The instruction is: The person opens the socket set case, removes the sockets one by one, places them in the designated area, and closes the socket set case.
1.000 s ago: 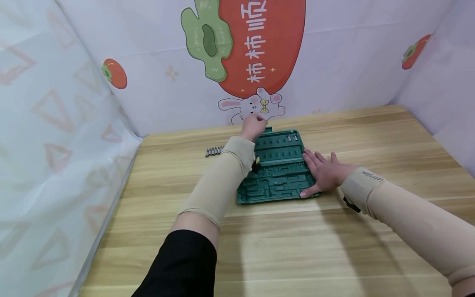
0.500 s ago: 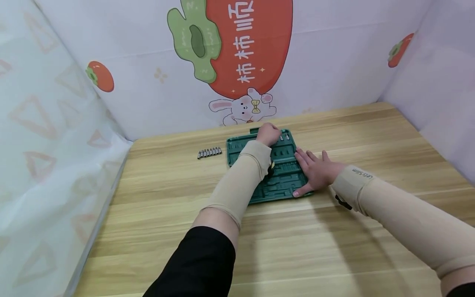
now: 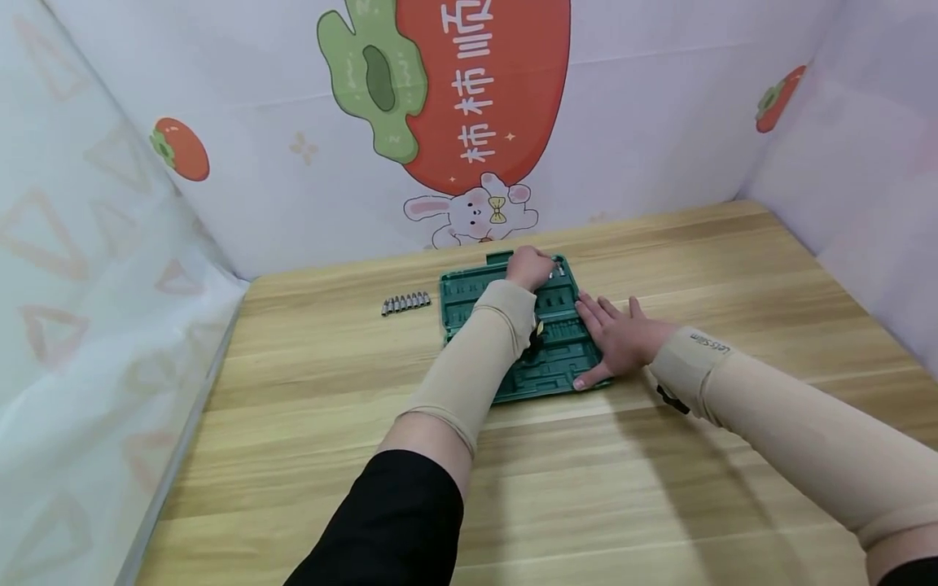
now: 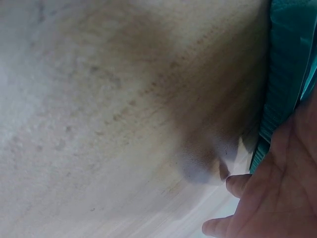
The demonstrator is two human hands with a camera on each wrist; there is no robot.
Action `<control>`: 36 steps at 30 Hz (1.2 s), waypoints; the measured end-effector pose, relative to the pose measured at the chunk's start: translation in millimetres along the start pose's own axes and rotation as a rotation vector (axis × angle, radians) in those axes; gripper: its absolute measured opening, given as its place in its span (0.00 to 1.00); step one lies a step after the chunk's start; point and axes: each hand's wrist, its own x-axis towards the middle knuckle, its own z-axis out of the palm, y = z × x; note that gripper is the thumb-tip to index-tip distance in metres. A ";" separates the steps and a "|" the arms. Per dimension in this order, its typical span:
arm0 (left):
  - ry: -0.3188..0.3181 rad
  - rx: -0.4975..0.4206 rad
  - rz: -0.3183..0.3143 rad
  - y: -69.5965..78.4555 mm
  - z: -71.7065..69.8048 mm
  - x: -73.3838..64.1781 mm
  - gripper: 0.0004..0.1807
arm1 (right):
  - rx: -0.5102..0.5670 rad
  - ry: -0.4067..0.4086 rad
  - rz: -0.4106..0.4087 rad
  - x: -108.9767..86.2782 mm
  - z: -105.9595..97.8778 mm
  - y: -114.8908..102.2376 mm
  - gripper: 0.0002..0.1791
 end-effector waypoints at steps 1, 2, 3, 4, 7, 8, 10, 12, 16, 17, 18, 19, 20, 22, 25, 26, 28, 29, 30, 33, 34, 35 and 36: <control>0.022 -0.005 -0.002 -0.3 1.1 -0.3 0.13 | 0.005 0.001 0.001 -1.4 -1.1 -0.8 0.77; 0.041 -0.012 0.001 -0.2 2.1 -0.6 0.13 | -0.001 -0.003 0.004 -2.1 -1.7 -1.1 0.77; 0.057 -0.021 0.007 0.0 3.0 -0.5 0.12 | 0.003 0.002 0.002 -3.0 -2.4 -1.4 0.77; 0.071 -0.032 0.017 0.3 4.0 -0.3 0.10 | 0.008 0.003 0.001 -3.5 -3.0 -1.5 0.76; 0.104 -0.024 0.067 2.3 6.9 0.7 0.06 | 0.008 0.016 -0.001 -3.1 -2.8 -0.3 0.76; 0.111 0.000 0.082 3.2 7.7 1.3 0.06 | 0.009 0.020 -0.002 -2.3 -2.1 0.6 0.76; 0.115 0.054 0.091 4.6 8.8 2.6 0.06 | -0.002 0.019 0.003 0.1 -0.6 2.3 0.77; 0.106 0.107 0.082 5.5 9.5 4.1 0.06 | -0.010 0.024 0.005 2.7 1.3 4.1 0.77; 0.083 0.148 0.066 5.5 9.5 5.1 0.09 | -0.018 0.025 0.006 3.6 1.9 4.0 0.78; 0.078 0.146 0.069 5.0 9.4 5.2 0.09 | -0.012 0.026 0.004 2.9 1.3 3.2 0.77; 0.075 0.142 0.075 4.4 9.2 5.0 0.09 | -0.010 0.022 0.004 1.9 0.4 2.2 0.77; 0.075 0.132 0.079 3.6 8.8 4.4 0.09 | -0.007 0.020 0.004 1.0 -0.5 1.2 0.77; 0.075 0.118 0.082 2.7 8.2 3.6 0.09 | -0.003 0.017 0.006 0.2 -1.4 0.4 0.77; 0.072 0.089 0.088 0.6 6.5 1.8 0.09 | -0.003 0.013 0.007 -0.2 -2.3 -0.9 0.76; 0.073 0.050 0.094 -1.5 2.4 -1.8 0.09 | -0.013 -0.001 0.014 0.8 -2.5 -1.5 0.77; 0.070 0.037 0.099 -1.6 1.2 -2.4 0.09 | -0.020 -0.011 0.018 1.3 -2.3 -1.3 0.77; 0.060 -0.017 0.111 0.0 -1.8 -3.2 0.08 | -0.020 -0.011 0.017 1.8 -2.5 -1.3 0.77; 0.053 -0.052 0.116 1.8 -3.3 -3.2 0.07 | -0.022 -0.015 0.021 1.9 -2.6 -0.9 0.77; 0.042 -0.088 0.121 3.9 -5.0 -3.2 0.07 | -0.025 -0.018 0.024 2.0 -2.4 -0.5 0.77; -0.010 -0.261 0.118 7.6 -16.6 -5.0 0.06 | -0.028 -0.004 0.014 1.6 -5.8 -2.4 0.76; -0.035 -0.329 0.101 8.0 -21.8 -7.0 0.06 | -0.032 -0.004 0.012 0.9 -6.5 -3.2 0.76; -0.063 -0.397 0.079 8.2 -28.1 -10.2 0.06 | -0.035 -0.001 0.008 0.4 -6.6 -3.5 0.76; -0.089 -0.470 0.048 7.8 -34.9 -14.1 0.06 | -0.035 0.004 0.003 -0.1 -6.6 -3.8 0.76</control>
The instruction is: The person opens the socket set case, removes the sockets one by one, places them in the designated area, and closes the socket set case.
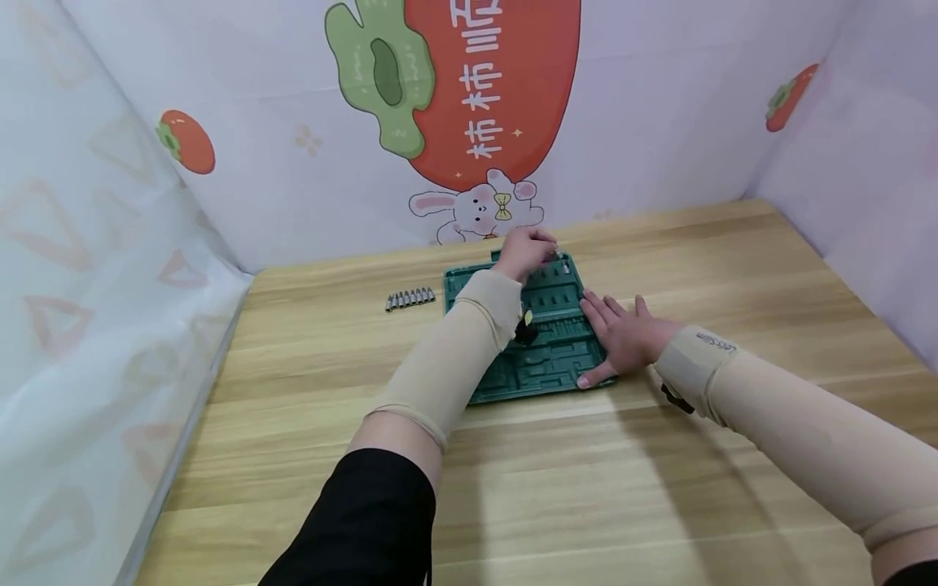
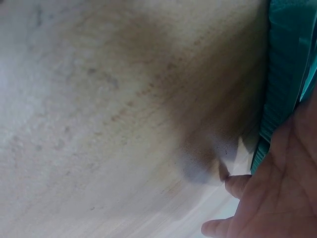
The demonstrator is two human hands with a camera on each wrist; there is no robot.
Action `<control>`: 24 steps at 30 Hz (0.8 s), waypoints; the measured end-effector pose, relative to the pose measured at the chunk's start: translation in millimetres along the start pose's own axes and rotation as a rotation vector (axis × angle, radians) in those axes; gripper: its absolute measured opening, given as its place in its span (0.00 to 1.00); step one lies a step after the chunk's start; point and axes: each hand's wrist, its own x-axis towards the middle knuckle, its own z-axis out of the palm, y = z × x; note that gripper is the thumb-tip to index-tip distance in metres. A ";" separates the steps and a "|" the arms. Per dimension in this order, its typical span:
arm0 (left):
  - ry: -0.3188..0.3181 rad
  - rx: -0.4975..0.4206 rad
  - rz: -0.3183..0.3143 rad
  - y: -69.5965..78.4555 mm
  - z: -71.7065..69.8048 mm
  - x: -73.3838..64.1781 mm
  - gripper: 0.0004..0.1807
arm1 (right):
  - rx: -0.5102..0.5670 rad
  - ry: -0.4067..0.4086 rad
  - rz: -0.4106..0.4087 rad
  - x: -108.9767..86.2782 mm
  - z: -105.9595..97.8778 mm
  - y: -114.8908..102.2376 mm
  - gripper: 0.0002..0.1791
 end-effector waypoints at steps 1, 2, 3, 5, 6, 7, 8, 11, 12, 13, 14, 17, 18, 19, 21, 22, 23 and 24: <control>-0.012 -0.074 -0.034 2.1 -5.9 -4.7 0.06 | 0.004 0.003 -0.003 -0.6 0.5 -0.4 0.76; -0.019 -0.138 -0.066 4.0 -12.2 -9.4 0.06 | 0.012 0.003 -0.005 -0.1 2.6 0.5 0.75; -0.013 -0.188 -0.100 6.1 -18.3 -14.3 0.06 | 0.021 0.005 -0.005 -0.3 2.8 0.4 0.75; 0.005 -0.249 -0.142 9.4 -30.3 -23.0 0.06 | 0.035 0.010 -0.003 -0.4 3.1 0.0 0.75; 0.018 -0.266 -0.149 9.4 -35.9 -25.5 0.06 | 0.039 0.008 0.001 -0.2 3.3 0.0 0.76; 0.032 -0.273 -0.152 8.3 -41.3 -26.9 0.06 | 0.046 0.010 0.003 -0.2 3.3 -0.1 0.76; 0.053 -0.272 -0.154 4.7 -46.6 -25.1 0.07 | 0.049 0.011 0.005 0.0 3.5 -0.3 0.76; 0.097 -0.254 -0.152 -6.3 -62.9 -20.6 0.09 | 0.050 0.013 0.005 -0.8 3.3 -1.5 0.76; 0.111 -0.249 -0.153 -10.2 -68.1 -19.2 0.10 | 0.046 0.010 0.005 -0.8 3.7 -1.5 0.76; 0.127 -0.242 -0.156 -14.4 -73.1 -17.5 0.11 | 0.047 0.013 0.002 -1.1 4.1 -1.9 0.76; 0.142 -0.238 -0.158 -18.6 -77.9 -15.7 0.11 | 0.045 0.008 0.002 -1.2 4.4 -2.1 0.76; 0.168 -0.277 -0.162 -25.6 -90.6 -15.7 0.14 | 0.045 0.010 0.000 -1.2 5.2 -2.0 0.77; 0.171 -0.288 -0.159 -26.7 -94.1 -16.7 0.14 | 0.041 0.008 0.001 -0.9 5.4 -1.5 0.77; 0.174 -0.307 -0.160 -28.2 -97.7 -17.2 0.15 | 0.041 0.011 0.001 -0.7 5.4 -1.1 0.77; 0.175 -0.336 -0.160 -30.7 -104.0 -19.2 0.15 | 0.036 0.015 0.001 -0.1 5.4 -0.2 0.76; 0.173 -0.341 -0.160 -31.6 -107.0 -20.8 0.15 | 0.036 0.017 -0.001 -0.2 4.9 -0.5 0.76; 0.173 -0.346 -0.163 -32.7 -110.0 -22.6 0.15 | 0.037 0.020 -0.003 -0.3 4.3 -1.0 0.76; 0.174 -0.351 -0.167 -33.3 -112.1 -24.1 0.16 | 0.036 0.022 -0.005 -1.0 3.6 -0.9 0.76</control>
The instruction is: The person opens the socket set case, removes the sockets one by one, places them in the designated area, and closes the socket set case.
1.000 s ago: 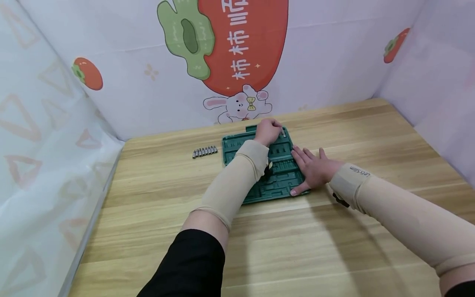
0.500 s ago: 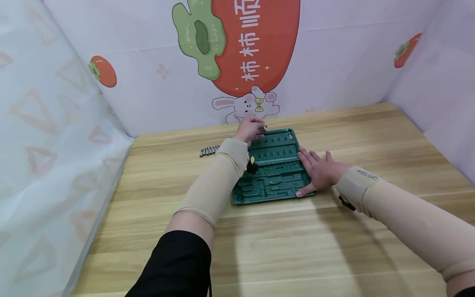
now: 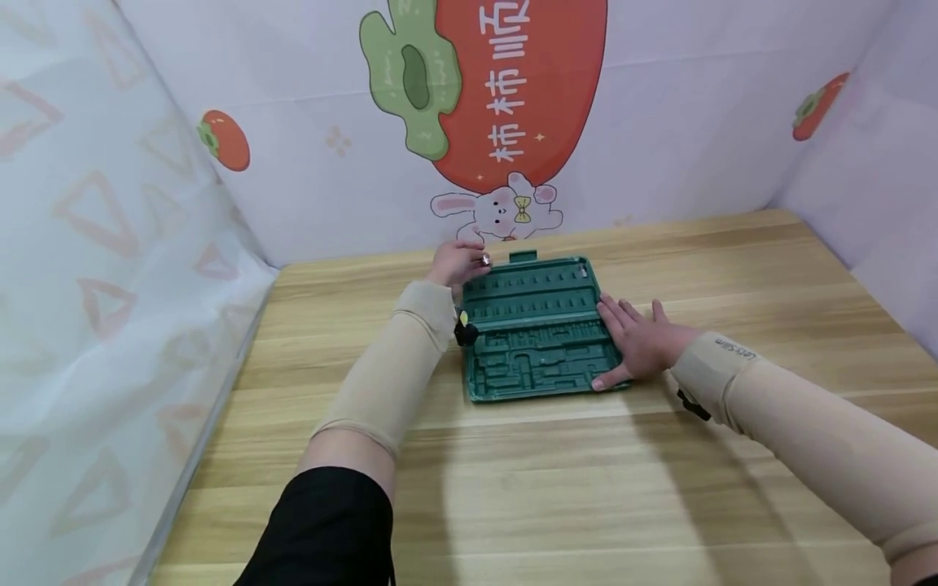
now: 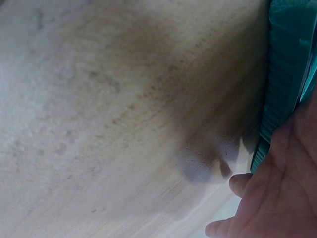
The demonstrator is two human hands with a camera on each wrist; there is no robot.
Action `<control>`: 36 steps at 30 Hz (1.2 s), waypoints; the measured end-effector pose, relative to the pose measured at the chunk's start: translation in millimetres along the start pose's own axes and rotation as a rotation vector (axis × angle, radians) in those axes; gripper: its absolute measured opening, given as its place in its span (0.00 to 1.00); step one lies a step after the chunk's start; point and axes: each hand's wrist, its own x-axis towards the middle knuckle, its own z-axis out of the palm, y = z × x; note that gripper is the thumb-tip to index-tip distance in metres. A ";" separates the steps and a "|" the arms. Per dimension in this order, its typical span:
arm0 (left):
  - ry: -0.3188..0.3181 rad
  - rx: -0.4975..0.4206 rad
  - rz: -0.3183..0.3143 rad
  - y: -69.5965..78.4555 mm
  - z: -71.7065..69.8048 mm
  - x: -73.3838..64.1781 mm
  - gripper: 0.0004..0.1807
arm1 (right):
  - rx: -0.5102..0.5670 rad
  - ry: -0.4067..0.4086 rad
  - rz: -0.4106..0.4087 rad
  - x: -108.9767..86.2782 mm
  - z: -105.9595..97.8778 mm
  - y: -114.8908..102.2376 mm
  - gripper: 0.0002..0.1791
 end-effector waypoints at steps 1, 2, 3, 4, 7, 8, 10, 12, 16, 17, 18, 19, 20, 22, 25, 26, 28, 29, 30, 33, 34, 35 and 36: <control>0.000 -0.005 -0.005 -0.5 -2.6 -0.9 0.16 | 0.003 0.001 -0.002 -0.5 -0.4 -0.5 0.76; -0.002 -0.005 -0.007 -1.0 -5.1 -2.0 0.16 | 0.005 0.001 -0.005 -0.9 -0.7 -0.9 0.76; -0.001 -0.002 -0.009 -1.4 -7.7 -2.9 0.16 | 0.006 0.001 -0.008 -1.3 -1.0 -1.4 0.76; -0.003 -0.003 -0.007 -1.8 -10.1 -4.2 0.16 | 0.009 0.001 -0.010 -1.4 -1.1 -1.6 0.76; -0.003 -0.002 0.001 -2.7 -17.0 -7.6 0.15 | 0.006 0.002 -0.014 -0.2 -0.1 -0.5 0.76; -0.002 -0.005 0.004 -3.0 -19.5 -8.7 0.15 | 0.005 0.004 -0.015 0.4 0.2 -0.1 0.76; -0.001 -0.014 0.012 -3.4 -24.7 -11.0 0.16 | -0.002 0.005 -0.014 1.3 0.9 0.4 0.76; 0.002 -0.015 0.016 -3.7 -30.9 -12.2 0.17 | -0.006 0.003 -0.013 1.5 1.1 0.2 0.76; 0.000 -0.005 0.013 -5.4 -45.8 -13.9 0.21 | 0.001 -0.002 -0.008 1.1 1.8 0.1 0.76; 0.002 -0.007 0.008 -5.7 -49.6 -14.0 0.22 | 0.003 -0.003 -0.007 1.0 2.0 0.3 0.76; 0.001 -0.012 0.004 -6.0 -53.5 -14.5 0.23 | 0.007 -0.001 -0.006 0.7 2.2 0.5 0.76; 0.002 -0.019 -0.003 -6.6 -57.3 -14.8 0.23 | 0.010 0.000 -0.005 0.6 2.6 1.1 0.76; 0.005 -0.025 -0.006 -6.8 -60.8 -15.6 0.23 | 0.011 0.000 -0.004 0.4 2.8 1.7 0.76; 0.008 -0.043 -0.014 -7.4 -67.7 -16.5 0.22 | 0.019 0.003 -0.004 -0.6 3.1 2.4 0.76; 0.009 -0.094 -0.025 -8.6 -78.1 -18.1 0.22 | 0.023 0.003 0.000 -2.0 3.7 4.0 0.76; 0.012 -0.110 -0.029 -8.8 -81.7 -19.2 0.22 | 0.020 -0.002 0.004 -2.4 3.6 4.2 0.77; 0.015 -0.141 -0.038 -8.4 -88.9 -22.1 0.23 | 0.022 0.005 -0.001 -2.8 3.4 4.5 0.76; 0.019 -0.153 -0.046 -7.7 -92.7 -24.4 0.23 | 0.021 0.006 -0.002 -3.0 3.1 4.6 0.76; 0.024 -0.158 -0.052 -6.6 -96.2 -27.3 0.23 | 0.018 0.003 -0.002 -3.3 2.4 4.2 0.76; 0.030 -0.137 -0.070 -1.3 -105.7 -38.5 0.24 | 0.031 0.008 -0.015 -2.8 0.6 2.4 0.75; 0.035 -0.124 -0.076 0.2 -109.4 -41.5 0.25 | 0.031 0.005 -0.015 -2.5 0.3 1.7 0.76; 0.038 -0.114 -0.082 0.7 -113.7 -43.2 0.26 | 0.031 0.000 -0.014 -2.1 -0.1 1.1 0.76; 0.045 -0.102 -0.086 -0.3 -118.8 -42.4 0.26 | 0.034 -0.002 -0.015 -1.7 -0.2 0.6 0.76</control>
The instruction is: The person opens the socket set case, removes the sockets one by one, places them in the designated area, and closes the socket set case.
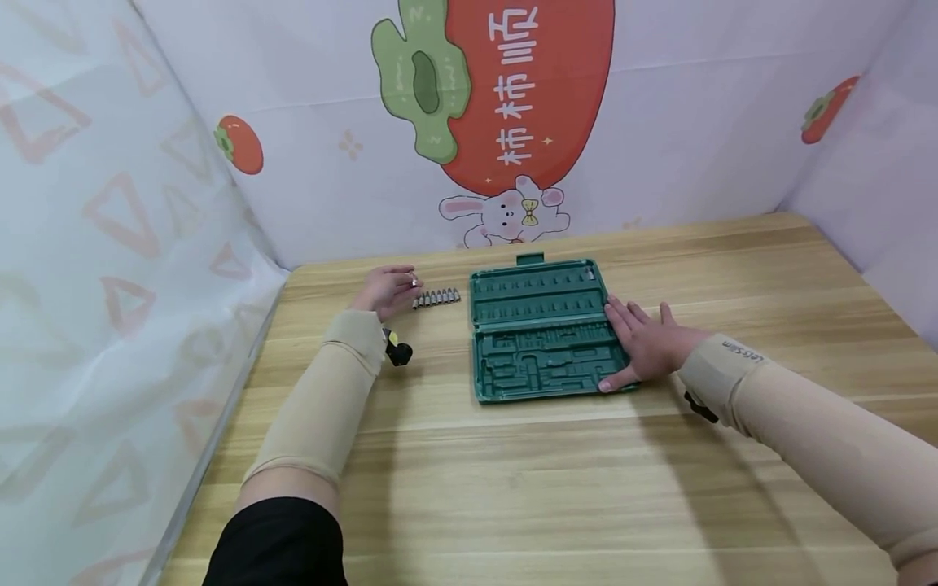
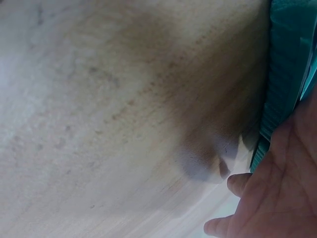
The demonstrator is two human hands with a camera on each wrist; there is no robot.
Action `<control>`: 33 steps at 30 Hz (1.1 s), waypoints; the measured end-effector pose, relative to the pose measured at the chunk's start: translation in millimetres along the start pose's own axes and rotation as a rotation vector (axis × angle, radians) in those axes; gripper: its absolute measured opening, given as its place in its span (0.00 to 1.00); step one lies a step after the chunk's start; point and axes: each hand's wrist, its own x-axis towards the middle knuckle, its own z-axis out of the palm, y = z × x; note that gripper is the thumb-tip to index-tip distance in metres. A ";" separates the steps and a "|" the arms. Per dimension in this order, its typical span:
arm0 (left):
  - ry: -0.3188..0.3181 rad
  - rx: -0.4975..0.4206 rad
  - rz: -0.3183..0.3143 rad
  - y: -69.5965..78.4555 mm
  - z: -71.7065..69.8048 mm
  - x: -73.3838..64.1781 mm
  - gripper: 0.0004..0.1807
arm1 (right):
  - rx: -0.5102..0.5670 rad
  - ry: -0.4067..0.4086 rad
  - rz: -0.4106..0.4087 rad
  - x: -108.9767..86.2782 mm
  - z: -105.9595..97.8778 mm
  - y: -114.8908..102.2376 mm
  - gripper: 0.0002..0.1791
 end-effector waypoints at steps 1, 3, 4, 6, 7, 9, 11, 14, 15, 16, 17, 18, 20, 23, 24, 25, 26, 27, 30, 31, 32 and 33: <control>0.009 0.013 0.000 -0.9 -4.6 1.9 0.26 | 0.001 0.000 0.000 0.7 0.5 0.1 0.76; 0.030 0.033 0.007 -4.5 -12.4 8.5 0.26 | -0.003 0.002 0.005 0.3 1.6 2.0 0.76; 0.040 0.058 0.013 -7.4 -15.5 13.2 0.26 | -0.009 0.005 0.008 -0.9 1.7 3.3 0.76; 0.067 0.104 0.020 -13.3 -18.6 20.5 0.24 | -0.017 0.012 0.013 -4.0 1.5 6.4 0.76; 0.082 0.133 0.020 -15.5 -18.7 21.5 0.23 | -0.024 0.014 0.014 -5.7 1.1 7.7 0.76; 0.110 0.193 0.009 -19.9 -19.6 22.9 0.22 | -0.031 0.023 0.008 -8.7 -0.5 8.6 0.76; 0.134 0.248 -0.004 -23.3 -21.6 23.3 0.21 | -0.038 0.030 -0.001 -9.2 -2.1 7.5 0.75; 0.155 0.368 -0.001 -25.3 -25.4 23.8 0.20 | -0.048 0.040 -0.015 -8.3 -4.2 4.3 0.75; 0.153 0.423 0.008 -25.5 -26.2 24.5 0.19 | -0.048 0.043 -0.016 -7.8 -4.4 3.5 0.75; 0.148 0.483 0.018 -25.5 -26.9 25.3 0.19 | -0.049 0.044 -0.016 -7.3 -4.4 3.1 0.75; 0.144 0.537 0.028 -25.2 -27.2 26.1 0.18 | -0.048 0.045 -0.015 -6.8 -4.0 2.8 0.75; 0.138 0.589 0.039 -25.0 -27.3 27.1 0.18 | -0.047 0.042 -0.012 -6.3 -3.6 2.8 0.75; 0.126 0.681 0.061 -24.8 -26.5 28.7 0.17 | -0.043 0.036 -0.006 -5.0 -2.2 3.1 0.75; 0.128 0.751 0.073 -24.6 -24.4 29.5 0.16 | -0.032 0.030 -0.004 -3.7 -1.2 2.8 0.75; 0.133 0.771 0.076 -24.6 -23.6 29.4 0.16 | -0.030 0.029 -0.004 -3.2 -1.2 2.5 0.75; 0.140 0.790 0.078 -24.6 -22.7 29.0 0.15 | -0.025 0.029 -0.005 -2.8 -1.1 1.8 0.75; 0.148 0.809 0.080 -24.6 -21.9 28.4 0.15 | -0.022 0.029 -0.006 -2.4 -1.3 1.2 0.75; 0.154 0.827 0.084 -24.5 -21.0 27.9 0.15 | -0.017 0.030 -0.008 -2.1 -1.4 0.3 0.75; 0.165 0.872 0.097 -24.4 -19.0 26.7 0.14 | -0.018 0.032 -0.009 -0.5 -0.6 -0.5 0.75; 0.165 0.885 0.100 -24.3 -18.6 26.4 0.14 | -0.018 0.031 -0.008 -0.2 -0.4 -0.8 0.75; 0.166 0.897 0.102 -24.3 -18.3 26.4 0.14 | -0.017 0.027 -0.008 0.3 -0.1 -0.9 0.75; 0.168 0.904 0.102 -24.3 -18.2 26.4 0.14 | -0.015 0.027 -0.008 0.7 0.2 -1.1 0.75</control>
